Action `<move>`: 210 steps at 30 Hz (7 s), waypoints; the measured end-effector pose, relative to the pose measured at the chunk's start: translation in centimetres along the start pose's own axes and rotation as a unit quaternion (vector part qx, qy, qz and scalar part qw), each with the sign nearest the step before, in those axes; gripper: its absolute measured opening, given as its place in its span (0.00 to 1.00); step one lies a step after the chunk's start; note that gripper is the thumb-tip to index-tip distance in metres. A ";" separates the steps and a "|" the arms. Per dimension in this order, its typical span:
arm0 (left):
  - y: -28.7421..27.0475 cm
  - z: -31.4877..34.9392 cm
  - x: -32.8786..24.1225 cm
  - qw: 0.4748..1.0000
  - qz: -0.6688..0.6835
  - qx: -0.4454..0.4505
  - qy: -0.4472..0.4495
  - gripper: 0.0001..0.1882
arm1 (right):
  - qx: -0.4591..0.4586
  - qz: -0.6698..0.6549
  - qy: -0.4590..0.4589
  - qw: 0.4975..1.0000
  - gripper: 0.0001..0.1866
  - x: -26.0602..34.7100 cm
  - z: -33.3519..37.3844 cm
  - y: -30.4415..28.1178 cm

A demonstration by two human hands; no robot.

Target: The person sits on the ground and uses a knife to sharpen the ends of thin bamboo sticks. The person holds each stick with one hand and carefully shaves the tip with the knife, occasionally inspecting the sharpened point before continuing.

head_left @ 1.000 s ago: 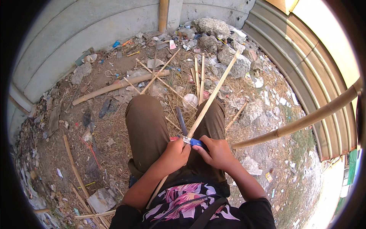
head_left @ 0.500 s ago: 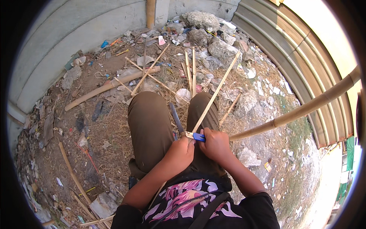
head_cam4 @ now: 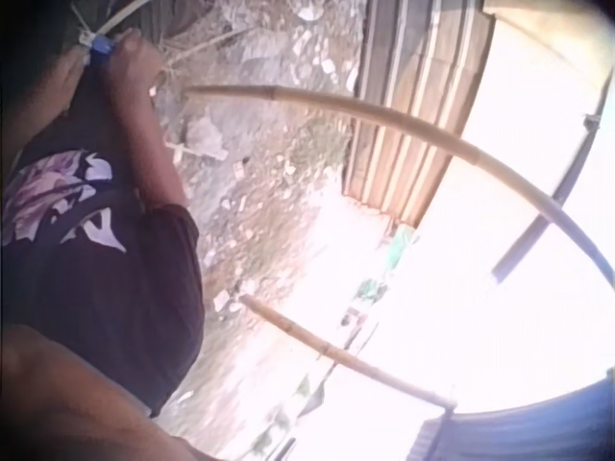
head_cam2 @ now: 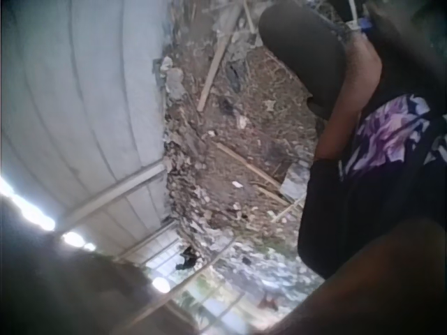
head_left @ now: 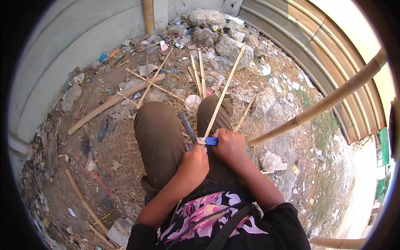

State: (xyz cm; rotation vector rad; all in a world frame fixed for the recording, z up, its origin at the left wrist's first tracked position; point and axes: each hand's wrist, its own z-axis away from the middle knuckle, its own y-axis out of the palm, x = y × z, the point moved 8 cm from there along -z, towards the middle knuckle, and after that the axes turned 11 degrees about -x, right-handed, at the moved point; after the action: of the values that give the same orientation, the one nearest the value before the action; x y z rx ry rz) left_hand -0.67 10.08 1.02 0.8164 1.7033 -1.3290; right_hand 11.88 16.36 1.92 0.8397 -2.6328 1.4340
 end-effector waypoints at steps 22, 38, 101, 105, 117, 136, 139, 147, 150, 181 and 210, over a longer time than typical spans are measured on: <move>0.6 3.0 0.0 0.995 -0.083 0.055 -0.019 0.11 | 0.014 0.107 0.195 0.975 0.13 -13.0 -7.7 2.9; 1.1 1.4 0.2 0.995 0.007 0.081 -0.051 0.13 | 0.014 0.025 -0.028 0.999 0.20 -4.2 -2.2 0.8; 2.0 4.0 0.8 0.961 -0.247 0.127 -0.013 0.10 | 0.119 0.184 0.277 0.935 0.13 -22.3 -8.1 5.3; 2.1 4.3 0.8 0.963 -0.241 0.118 0.026 0.11 | 0.099 0.191 0.344 0.914 0.13 -26.8 -10.7 5.5; 1.0 3.4 1.6 0.979 -0.084 0.141 -0.120 0.12 | 0.099 -0.065 0.391 0.913 0.20 -25.5 -2.5 4.8; 1.9 3.6 2.8 0.967 0.161 0.138 -0.138 0.10 | 0.069 -0.018 0.021 0.997 0.17 -0.8 5.0 -1.2; 1.8 3.6 2.2 0.972 0.161 0.132 -0.110 0.12 | 0.050 -0.017 0.031 0.998 0.16 -0.8 5.2 -1.1; 1.2 3.4 1.5 0.988 0.064 0.114 -0.086 0.15 | 0.006 0.027 0.013 1.000 0.15 -0.9 4.8 -0.9; 1.1 3.3 1.4 0.989 0.050 0.112 -0.086 0.16 | -0.019 0.030 0.004 0.999 0.16 -1.0 4.7 -0.8; 0.8 3.0 2.7 0.988 0.081 0.058 -0.122 0.14 | 0.002 -0.014 0.026 1.000 0.17 -1.8 1.7 0.5; 1.5 1.2 3.1 0.988 0.064 0.049 -0.129 0.15 | 0.249 -0.058 0.129 0.958 0.17 -4.1 1.0 2.8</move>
State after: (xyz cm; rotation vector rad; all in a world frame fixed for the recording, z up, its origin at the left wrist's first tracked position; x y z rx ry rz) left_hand -0.60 9.34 -2.48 0.7587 1.3715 -1.3733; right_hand 14.26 18.57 -1.94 0.7521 -2.0245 2.0496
